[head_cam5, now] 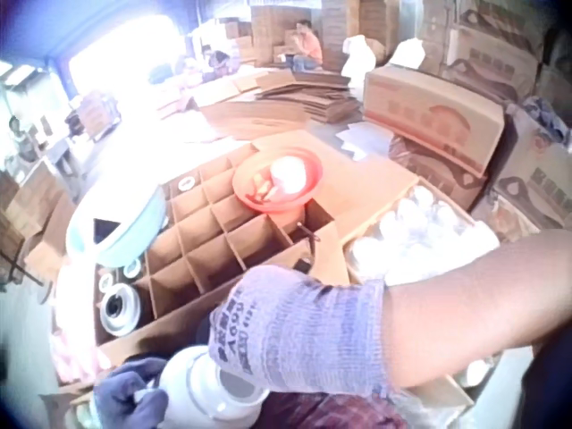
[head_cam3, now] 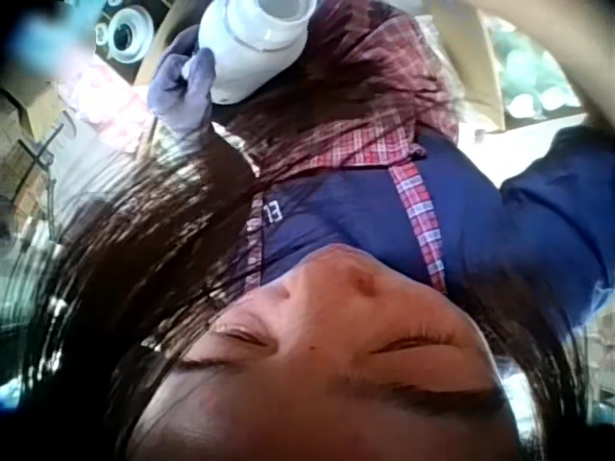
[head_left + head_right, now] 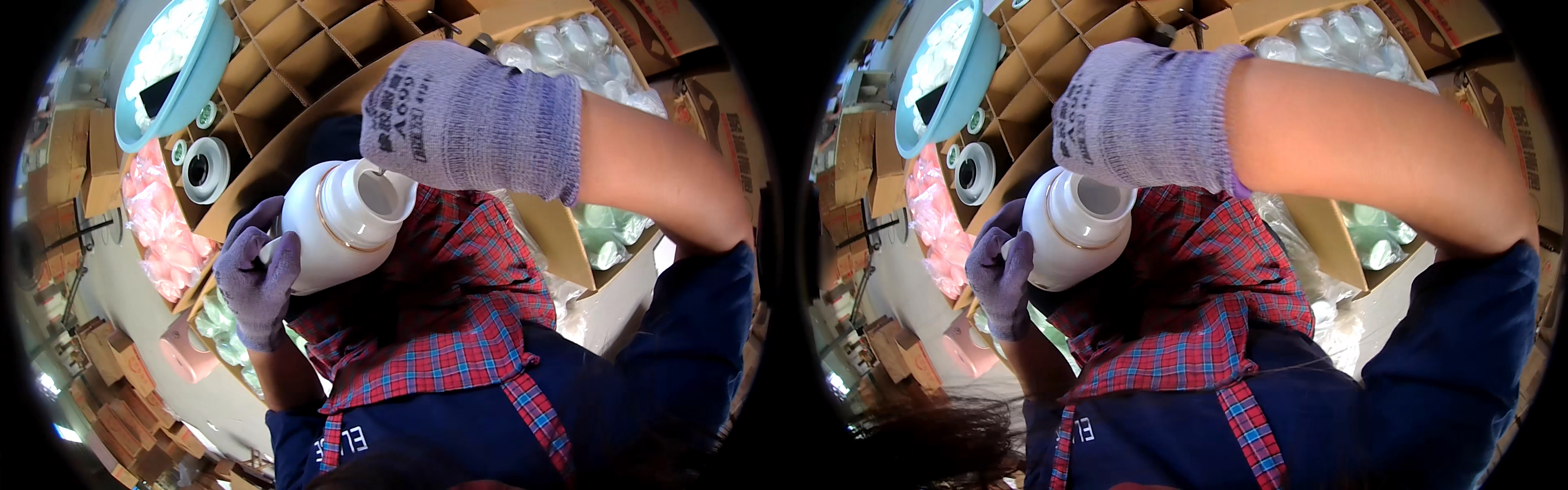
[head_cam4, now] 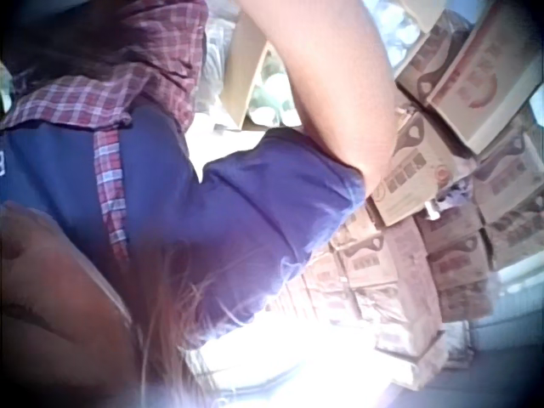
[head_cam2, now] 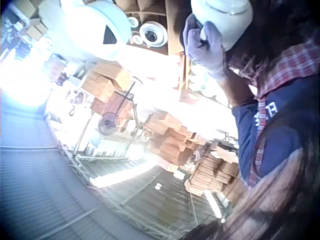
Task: The person assembles plastic kettles by inserting metal strainers and screwing on lids. They handle white and light green kettles, placing the finished units into a cardboard box with dividers. The person wears purple gloves and works in a warehouse environment.
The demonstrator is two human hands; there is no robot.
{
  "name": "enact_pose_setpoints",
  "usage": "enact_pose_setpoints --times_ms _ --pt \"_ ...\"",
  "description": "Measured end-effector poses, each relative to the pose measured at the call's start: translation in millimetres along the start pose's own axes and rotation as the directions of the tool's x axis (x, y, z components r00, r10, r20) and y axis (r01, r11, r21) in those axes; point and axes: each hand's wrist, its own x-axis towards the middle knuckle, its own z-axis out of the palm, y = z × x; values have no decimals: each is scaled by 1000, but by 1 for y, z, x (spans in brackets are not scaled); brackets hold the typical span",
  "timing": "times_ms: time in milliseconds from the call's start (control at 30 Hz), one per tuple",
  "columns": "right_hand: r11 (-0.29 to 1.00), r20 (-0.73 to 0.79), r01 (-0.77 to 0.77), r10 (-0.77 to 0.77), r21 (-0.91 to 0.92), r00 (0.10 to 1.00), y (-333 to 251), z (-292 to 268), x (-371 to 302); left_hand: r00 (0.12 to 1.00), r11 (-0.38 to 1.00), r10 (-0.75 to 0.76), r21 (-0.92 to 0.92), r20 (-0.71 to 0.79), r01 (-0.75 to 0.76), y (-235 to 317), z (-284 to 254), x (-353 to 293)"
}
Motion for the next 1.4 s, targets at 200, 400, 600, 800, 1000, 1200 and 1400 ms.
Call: enact_pose_setpoints --times_ms 200,400,600,800,1000,1200,1400 --pt "997 -180 69 -60 45 982 3 -5 1 994 997 -65 -32 84 68 -1 -3 11" --pt "984 -87 64 -50 168 995 1 -12 2 978 986 -142 -68 156 154 -5 -4 21" --pt "966 93 17 -42 259 995 3 -14 -4 879 888 -391 -137 274 439 -21 10 10" --pt "923 410 -135 -27 362 912 -3 -22 -24 884 913 -312 -147 347 380 -1 9 8" --pt "883 322 -86 -76 461 944 -9 -13 -37 822 889 -362 -103 441 446 5 10 1" --pt "895 340 -112 -46 433 939 -19 -11 -49 798 872 -392 -92 458 481 0 24 4" --pt "939 364 -158 39 305 930 -27 -4 -53 792 893 -377 -37 480 448 -10 31 6"
